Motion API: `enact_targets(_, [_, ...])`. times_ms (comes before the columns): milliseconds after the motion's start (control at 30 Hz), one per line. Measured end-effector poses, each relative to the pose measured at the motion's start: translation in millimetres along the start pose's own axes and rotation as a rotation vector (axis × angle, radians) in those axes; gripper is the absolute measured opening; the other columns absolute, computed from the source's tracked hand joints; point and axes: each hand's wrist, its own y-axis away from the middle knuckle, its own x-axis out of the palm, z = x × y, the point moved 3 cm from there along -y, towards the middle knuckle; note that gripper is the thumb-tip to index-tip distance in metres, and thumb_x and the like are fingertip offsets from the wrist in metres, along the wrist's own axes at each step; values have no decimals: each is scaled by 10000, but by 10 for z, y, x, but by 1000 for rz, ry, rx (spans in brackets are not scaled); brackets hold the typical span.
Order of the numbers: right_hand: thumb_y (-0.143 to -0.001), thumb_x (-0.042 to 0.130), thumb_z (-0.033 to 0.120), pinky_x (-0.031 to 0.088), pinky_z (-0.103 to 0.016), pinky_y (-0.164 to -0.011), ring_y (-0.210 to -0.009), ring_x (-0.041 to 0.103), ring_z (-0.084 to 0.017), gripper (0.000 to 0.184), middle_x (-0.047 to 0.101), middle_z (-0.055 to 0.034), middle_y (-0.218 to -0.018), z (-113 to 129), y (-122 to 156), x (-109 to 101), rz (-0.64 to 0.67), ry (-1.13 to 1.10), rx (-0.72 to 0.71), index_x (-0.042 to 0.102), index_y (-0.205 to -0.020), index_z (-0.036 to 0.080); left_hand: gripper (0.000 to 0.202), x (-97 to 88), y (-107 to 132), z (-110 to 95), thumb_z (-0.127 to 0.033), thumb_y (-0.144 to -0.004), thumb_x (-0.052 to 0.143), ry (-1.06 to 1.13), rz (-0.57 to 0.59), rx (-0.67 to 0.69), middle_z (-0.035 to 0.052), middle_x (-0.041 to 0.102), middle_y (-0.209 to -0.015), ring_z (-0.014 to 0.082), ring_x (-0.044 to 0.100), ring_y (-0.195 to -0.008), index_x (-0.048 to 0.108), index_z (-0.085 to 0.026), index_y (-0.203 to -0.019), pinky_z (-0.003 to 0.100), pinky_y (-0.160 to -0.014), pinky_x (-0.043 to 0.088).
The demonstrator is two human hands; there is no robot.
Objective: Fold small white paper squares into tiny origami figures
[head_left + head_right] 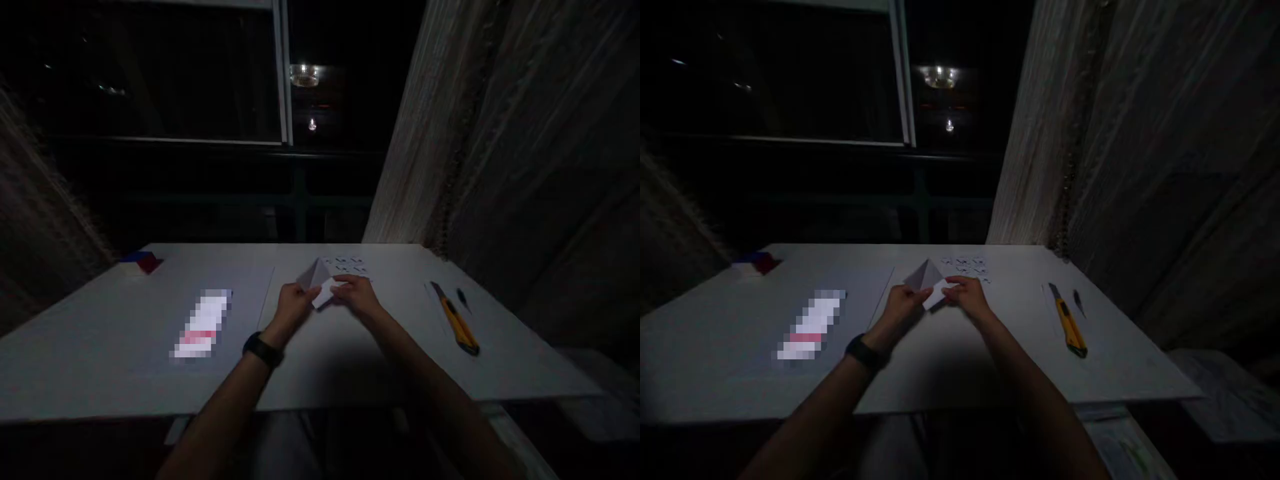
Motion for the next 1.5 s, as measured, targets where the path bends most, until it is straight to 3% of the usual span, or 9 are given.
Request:
enact_targets(100, [-505, 762, 285, 454, -214, -437, -432, 567, -114, 444, 621, -3, -519, 2, -13, -41, -115, -29, -28, 615, -878, 94, 298, 45, 0, 7, -347, -573, 721, 149, 135, -58, 10, 575, -510, 73, 484, -435, 635, -72, -650, 170, -401, 328])
enact_targets(200, [-513, 761, 260, 461, -221, -439, -444, 573, -121, 443, 630, -13, -542, 8, -30, -67, -133, -57, -10, 605, -895, 98, 284, 53, 0, 12, -278, -575, 729, 253, 162, -107, 56, 630, -583, 93, 546, -487, 652, -63, -742, 177, -455, 408])
enact_targets(367, [-499, 758, 185, 481, -243, -441, -443, 581, -140, 500, 636, -20, -548, 28, -13, -54, -67, -61, 40, 571, -957, 113, 263, 42, -1, 15, -190, -592, 720, 346, 126, -142, 90, 655, -649, 132, 606, -531, 637, -61, -806, 208, -493, 491])
enact_targets(633, [-563, 725, 204, 471, -228, -468, -481, 588, -129, 457, 662, -25, -641, 114, 104, 38, 208, -55, 53, 572, -990, 153, 417, 20, 9, -32, -136, -602, 720, 455, 186, -217, 129, 664, -801, 193, 655, -625, 561, -82, -984, 241, -506, 532])
enact_targets(767, [-570, 721, 209, 468, -233, -496, -505, 592, -129, 400, 670, -40, -667, 115, 116, 25, 242, -82, 86, 603, -946, 143, 306, 14, 12, -52, -130, -616, 699, 515, 262, -218, 106, 649, -769, 206, 658, -651, 589, -87, -899, 238, -512, 530])
enact_targets(1100, [-544, 632, 146, 476, -285, -549, -587, 622, -176, 411, 679, -56, -705, 101, 117, 37, 233, -86, 131, 653, -954, 160, 214, -25, -6, -80, -121, -577, 649, 421, 214, -114, 93, 662, -729, 160, 619, -621, 670, -81, -786, 248, -552, 512])
enact_targets(1267, [-527, 597, 133, 463, -264, -590, -673, 607, -174, 211, 674, -48, -755, 83, 85, 36, 165, -102, 71, 699, -711, 156, 202, -26, -15, -83, -165, -580, 640, 432, 217, -86, 82, 665, -700, 160, 607, -634, 686, -95, -764, 238, -560, 478])
enact_targets(1400, [-551, 579, 161, 449, -263, -600, -650, 592, -165, 204, 668, -47, -707, 91, 89, 32, 196, -47, 36, 703, -713, 153, 211, -11, -12, -92, -274, -613, 638, 437, 230, -61, 81, 658, -671, 157, 596, -610, 680, -90, -707, 240, -542, 452])
enact_targets(1500, [-591, 544, 203, 449, -275, -609, -672, 590, -174, 230, 664, -62, -710, 117, 113, 37, 269, -10, -6, 702, -741, 130, 247, -23, -25, -67, -284, -547, 723, 307, 161, -29, 74, 652, -633, 137, 575, -567, 669, -88, -686, 232, -534, 430])
